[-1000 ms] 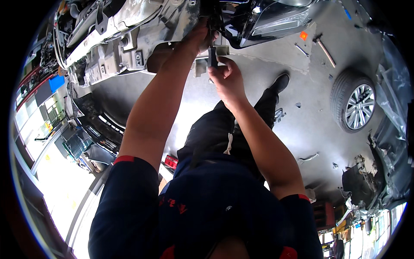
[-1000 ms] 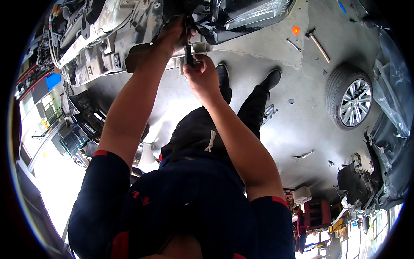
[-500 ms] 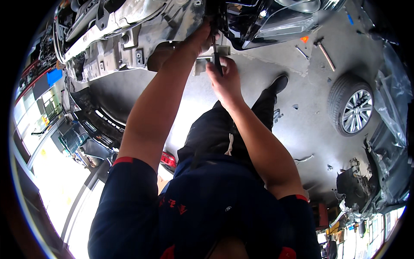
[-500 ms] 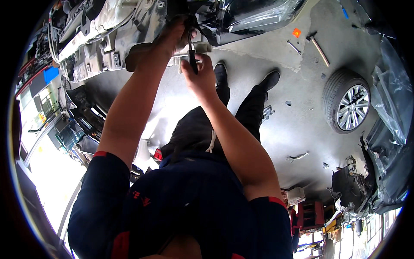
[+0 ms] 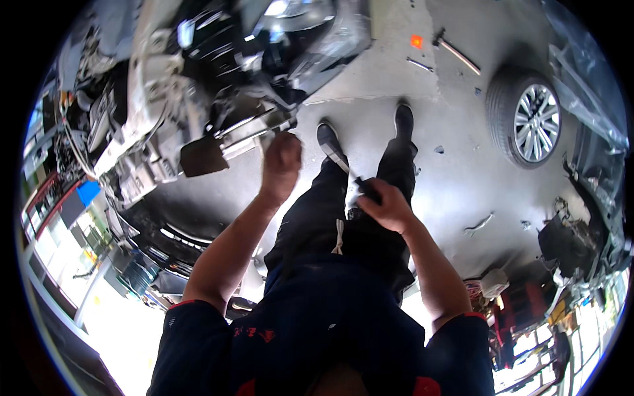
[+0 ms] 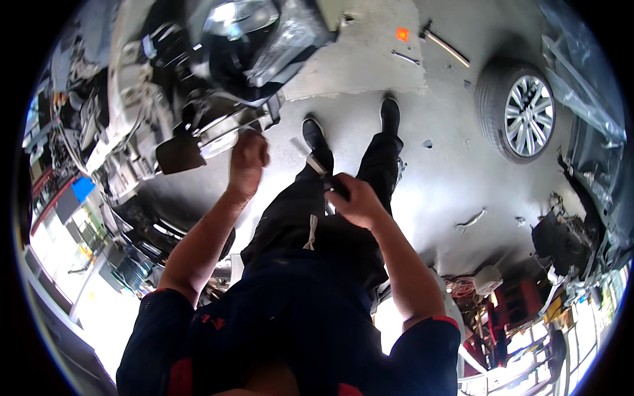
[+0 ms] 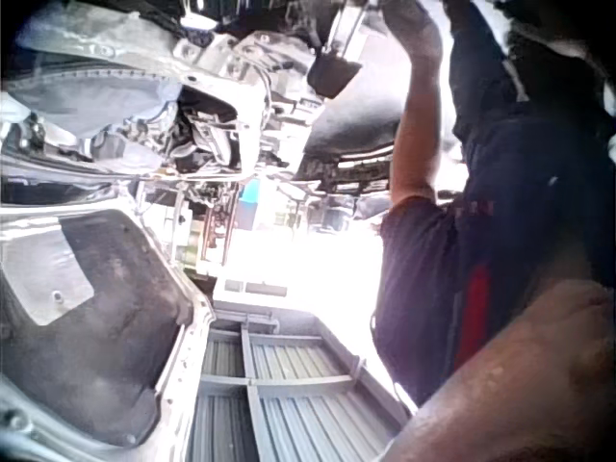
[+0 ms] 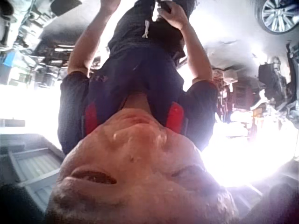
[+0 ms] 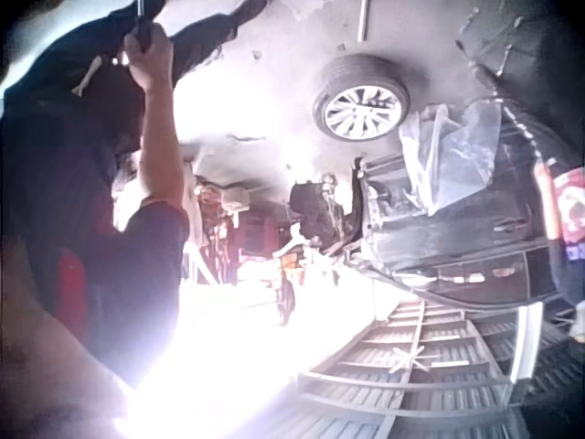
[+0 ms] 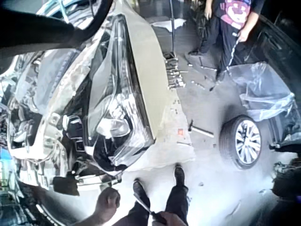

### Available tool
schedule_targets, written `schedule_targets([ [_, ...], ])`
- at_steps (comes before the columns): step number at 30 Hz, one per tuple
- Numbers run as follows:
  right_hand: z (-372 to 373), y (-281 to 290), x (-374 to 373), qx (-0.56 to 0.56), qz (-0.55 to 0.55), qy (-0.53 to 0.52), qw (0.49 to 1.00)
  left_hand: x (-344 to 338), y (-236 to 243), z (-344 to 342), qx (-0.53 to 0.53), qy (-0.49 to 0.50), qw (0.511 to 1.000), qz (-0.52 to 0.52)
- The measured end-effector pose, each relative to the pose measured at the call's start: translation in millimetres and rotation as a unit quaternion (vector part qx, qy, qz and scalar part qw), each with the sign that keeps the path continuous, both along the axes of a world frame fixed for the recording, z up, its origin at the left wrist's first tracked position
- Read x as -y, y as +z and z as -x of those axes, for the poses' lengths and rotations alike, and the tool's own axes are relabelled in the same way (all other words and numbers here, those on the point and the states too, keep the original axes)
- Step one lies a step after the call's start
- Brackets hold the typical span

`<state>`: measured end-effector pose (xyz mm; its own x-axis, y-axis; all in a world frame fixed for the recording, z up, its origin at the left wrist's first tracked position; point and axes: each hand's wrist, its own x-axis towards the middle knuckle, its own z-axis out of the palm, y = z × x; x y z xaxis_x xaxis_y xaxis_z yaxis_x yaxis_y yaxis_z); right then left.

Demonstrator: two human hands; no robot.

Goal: The person removes a headlight assembly from a car using hand tools, sets the headlight down, and then pulls and bends the front fender panel by hand.

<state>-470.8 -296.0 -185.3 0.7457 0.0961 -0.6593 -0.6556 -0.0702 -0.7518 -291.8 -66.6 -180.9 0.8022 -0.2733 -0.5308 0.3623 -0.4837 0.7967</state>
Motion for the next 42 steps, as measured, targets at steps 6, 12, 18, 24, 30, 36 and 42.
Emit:
schedule_targets([
  [6, 92.9, -102.8, 104.6, -0.151, 0.168, -0.233, 0.946, 149.3, -131.3, 37.2, -0.312, -0.073, 0.947, 0.021],
  [12, 106.7, -150.6, 189.7, -0.166, 0.142, -0.326, 0.920, 316.4, -279.5, 34.8, -0.419, 0.151, 0.887, 0.121],
  [18, 133.8, -173.1, 242.9, -0.195, 0.129, -0.295, 0.926, 433.6, -378.9, 11.4, -0.412, 0.161, 0.893, 0.078],
  [24, 154.5, -171.8, 286.6, -0.254, 0.137, -0.287, 0.913, 508.0, -392.1, 8.4, -0.416, 0.100, 0.898, 0.108],
  [30, 140.3, -161.0, 299.1, -0.175, 0.155, -0.282, 0.931, 495.2, -357.3, 8.7, -0.418, 0.090, 0.904, -0.027],
  [36, 100.1, -82.9, 332.7, -0.194, 0.061, -0.102, 0.974, 456.3, -192.4, 38.1, 0.182, -0.415, 0.891, 0.012],
  [42, 3.3, 27.5, 354.9, -0.117, -0.149, 0.017, 0.982, 367.3, -5.2, 18.5, 0.032, -0.572, 0.815, -0.092],
])
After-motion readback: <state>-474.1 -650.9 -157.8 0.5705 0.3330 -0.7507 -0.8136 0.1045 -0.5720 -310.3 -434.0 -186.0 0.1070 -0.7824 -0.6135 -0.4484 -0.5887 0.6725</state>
